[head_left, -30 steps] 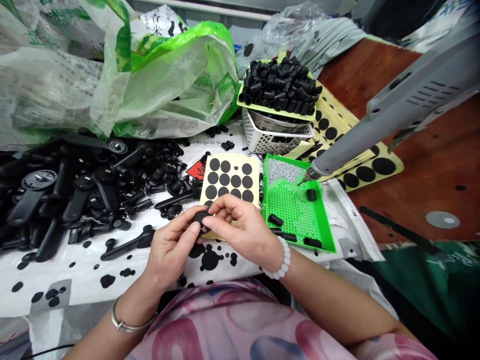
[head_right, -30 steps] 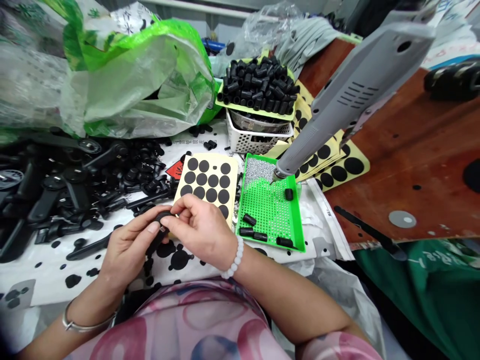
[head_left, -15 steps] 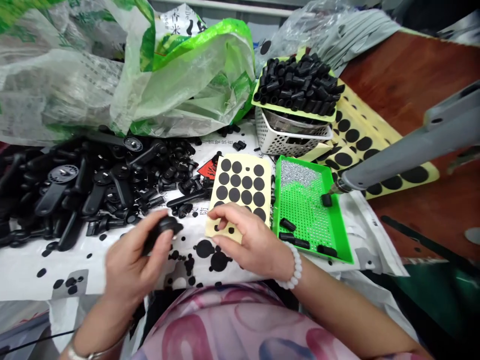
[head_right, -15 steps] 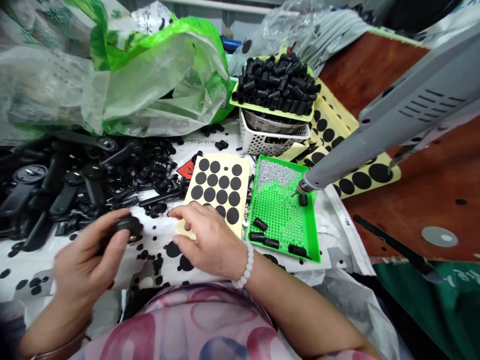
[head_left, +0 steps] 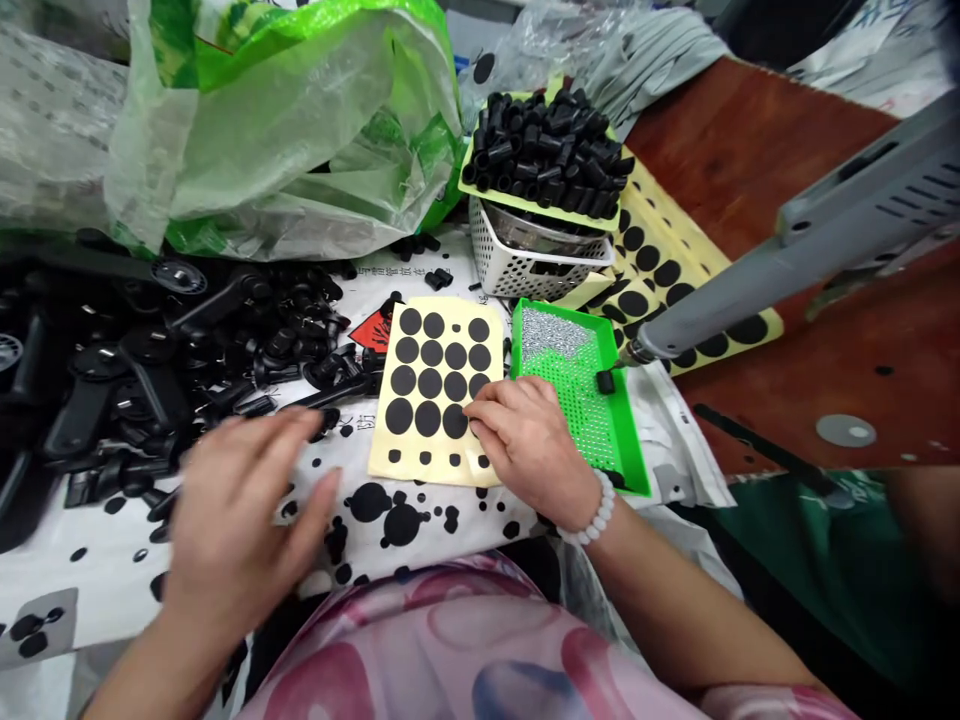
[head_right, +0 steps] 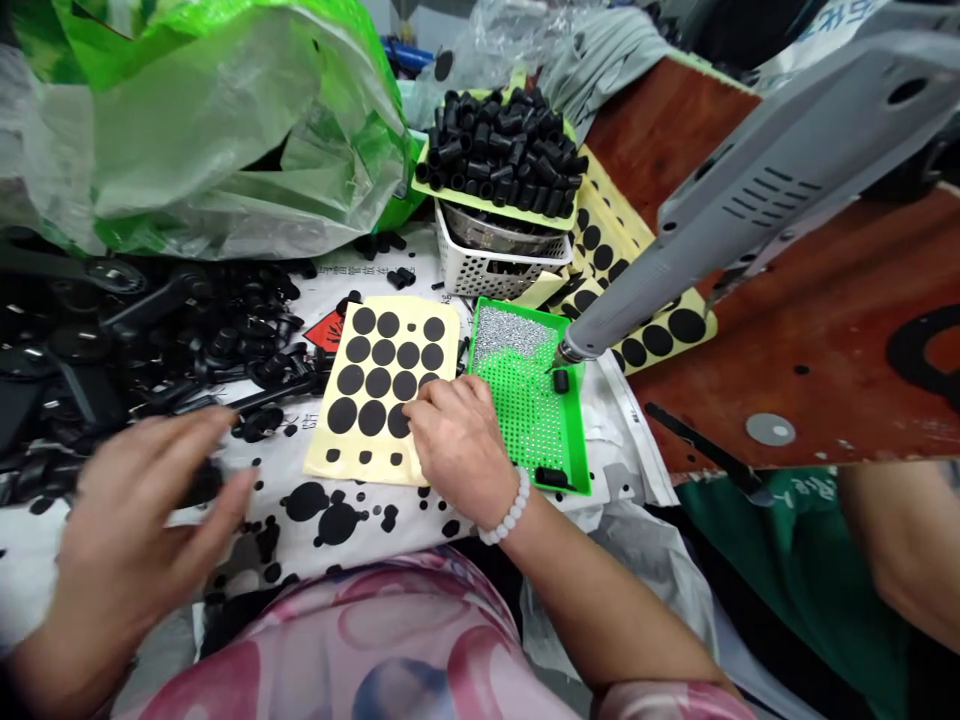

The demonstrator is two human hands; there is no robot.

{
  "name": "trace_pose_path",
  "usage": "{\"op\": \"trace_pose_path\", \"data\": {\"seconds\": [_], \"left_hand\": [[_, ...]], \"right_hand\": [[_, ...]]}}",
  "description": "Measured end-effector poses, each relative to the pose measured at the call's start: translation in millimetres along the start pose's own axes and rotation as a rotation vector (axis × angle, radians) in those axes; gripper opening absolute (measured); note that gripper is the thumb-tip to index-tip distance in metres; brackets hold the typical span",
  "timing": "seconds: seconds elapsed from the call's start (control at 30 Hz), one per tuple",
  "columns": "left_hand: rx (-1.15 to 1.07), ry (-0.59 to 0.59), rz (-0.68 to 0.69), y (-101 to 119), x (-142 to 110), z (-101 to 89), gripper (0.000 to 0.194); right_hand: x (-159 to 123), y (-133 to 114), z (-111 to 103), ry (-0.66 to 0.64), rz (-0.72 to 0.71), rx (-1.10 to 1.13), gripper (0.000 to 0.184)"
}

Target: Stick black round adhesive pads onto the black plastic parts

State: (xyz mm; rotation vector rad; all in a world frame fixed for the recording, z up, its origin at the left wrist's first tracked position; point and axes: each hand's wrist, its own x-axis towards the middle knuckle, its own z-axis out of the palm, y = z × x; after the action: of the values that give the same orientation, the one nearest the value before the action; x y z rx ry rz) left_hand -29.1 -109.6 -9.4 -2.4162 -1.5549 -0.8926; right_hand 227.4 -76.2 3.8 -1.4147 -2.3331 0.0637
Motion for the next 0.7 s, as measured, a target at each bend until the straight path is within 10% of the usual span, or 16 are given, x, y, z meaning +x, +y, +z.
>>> {"op": "trace_pose_path", "data": {"seconds": [0.13,0.3,0.7], "left_hand": [[-0.134,-0.216,0.299,43.7,20.3,30.0,0.037],[-0.09,-0.364,0.33,55.5,21.0,58.5,0.037],[-0.097,-0.392,0.262,36.2,-13.2,39.8,0.034]], "right_hand": [[-12.5,5.9,-6.9,-0.017,0.028,-0.089,0.019],[-22.4,3.1,-1.6,0.006,0.059,-0.156,0.019],[-18.2,-14.3,16.2,0.02,-0.018,-0.161,0.018]]}}
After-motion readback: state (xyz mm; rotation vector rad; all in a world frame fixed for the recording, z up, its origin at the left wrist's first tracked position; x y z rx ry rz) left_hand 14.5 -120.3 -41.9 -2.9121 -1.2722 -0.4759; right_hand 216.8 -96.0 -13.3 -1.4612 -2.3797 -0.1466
